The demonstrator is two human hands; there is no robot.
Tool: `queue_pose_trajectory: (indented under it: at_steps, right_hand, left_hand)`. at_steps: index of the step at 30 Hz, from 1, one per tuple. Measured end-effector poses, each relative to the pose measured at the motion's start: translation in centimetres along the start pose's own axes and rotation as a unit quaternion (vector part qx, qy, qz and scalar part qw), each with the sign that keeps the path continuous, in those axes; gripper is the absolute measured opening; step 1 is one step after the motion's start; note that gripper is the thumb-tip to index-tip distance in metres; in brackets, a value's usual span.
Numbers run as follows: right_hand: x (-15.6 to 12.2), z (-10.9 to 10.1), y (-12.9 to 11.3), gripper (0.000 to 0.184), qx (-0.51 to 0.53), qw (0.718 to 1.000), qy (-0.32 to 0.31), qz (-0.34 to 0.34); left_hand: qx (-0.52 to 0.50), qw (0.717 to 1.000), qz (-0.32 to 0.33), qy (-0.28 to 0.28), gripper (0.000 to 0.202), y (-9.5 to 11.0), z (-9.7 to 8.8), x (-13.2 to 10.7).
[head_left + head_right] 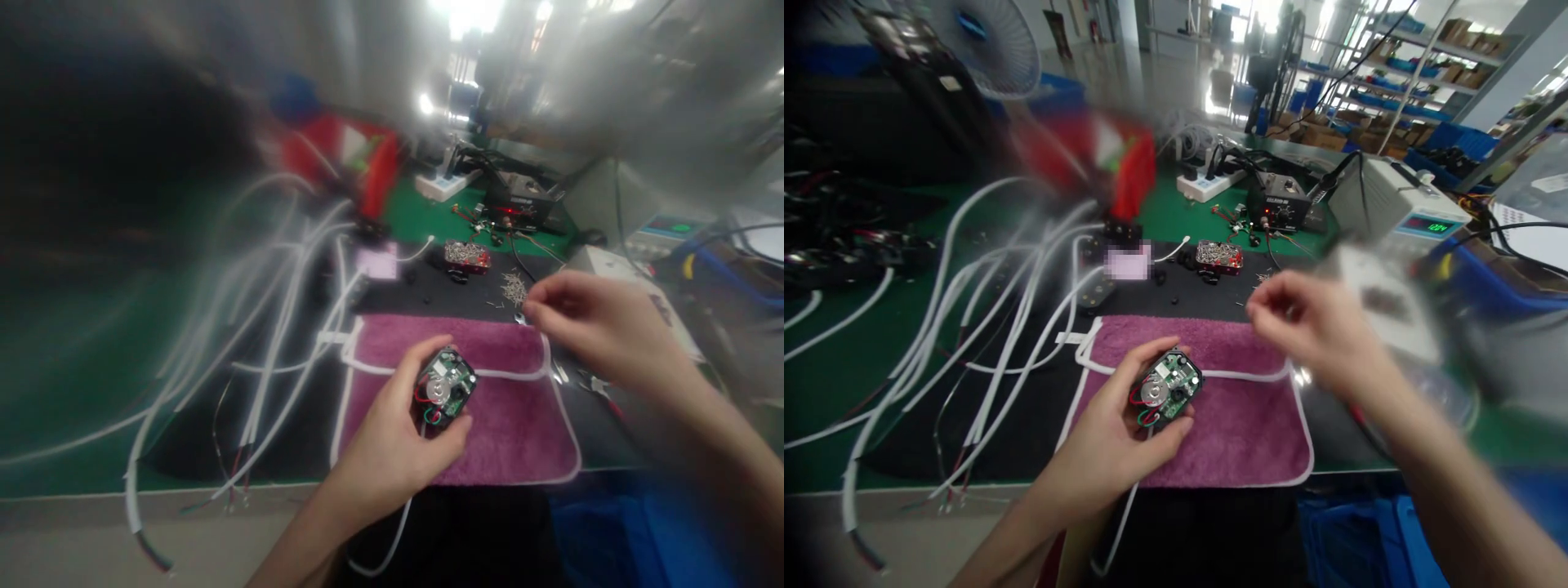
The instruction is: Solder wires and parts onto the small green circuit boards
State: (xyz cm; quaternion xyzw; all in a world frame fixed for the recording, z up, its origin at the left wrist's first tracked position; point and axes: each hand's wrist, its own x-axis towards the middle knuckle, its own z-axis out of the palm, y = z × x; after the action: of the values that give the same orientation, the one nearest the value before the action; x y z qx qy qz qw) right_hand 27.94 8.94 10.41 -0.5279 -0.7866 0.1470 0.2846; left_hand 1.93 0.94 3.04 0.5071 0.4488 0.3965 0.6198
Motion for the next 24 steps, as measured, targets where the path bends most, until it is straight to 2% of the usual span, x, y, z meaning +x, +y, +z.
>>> queue_pose_trajectory:
  at_steps: [2, 4, 8, 19, 24]
  right_hand:
    - [-3.1, 1.6, -3.1, 0.004, 0.064, 0.997, -0.038, -0.030]
    - [-5.3, 3.6, -4.9, 0.003, 0.095, 0.993, -0.040, -0.063]
    - [-6.8, 6.4, -5.0, 0.007, 0.116, 0.990, -0.004, -0.083]
    - [-7.6, 6.9, -4.6, 0.015, 0.152, 0.985, -0.018, -0.077]
    - [-7.7, 7.4, -4.7, 0.010, 0.151, 0.986, -0.010, -0.071]
  left_hand:
    - [0.029, 0.999, 0.022, -0.003, 0.073, -0.3, -0.1, 0.1]
    - [0.044, 0.998, 0.044, 0.007, 0.072, -0.7, -0.1, 0.0]
    - [0.044, 0.997, 0.056, 0.010, 0.068, -1.1, -0.1, -0.2]
    - [0.058, 0.996, 0.062, 0.026, 0.071, -1.2, 0.0, -0.3]
    - [0.074, 0.994, 0.069, 0.031, 0.072, -1.2, 0.0, -0.4]
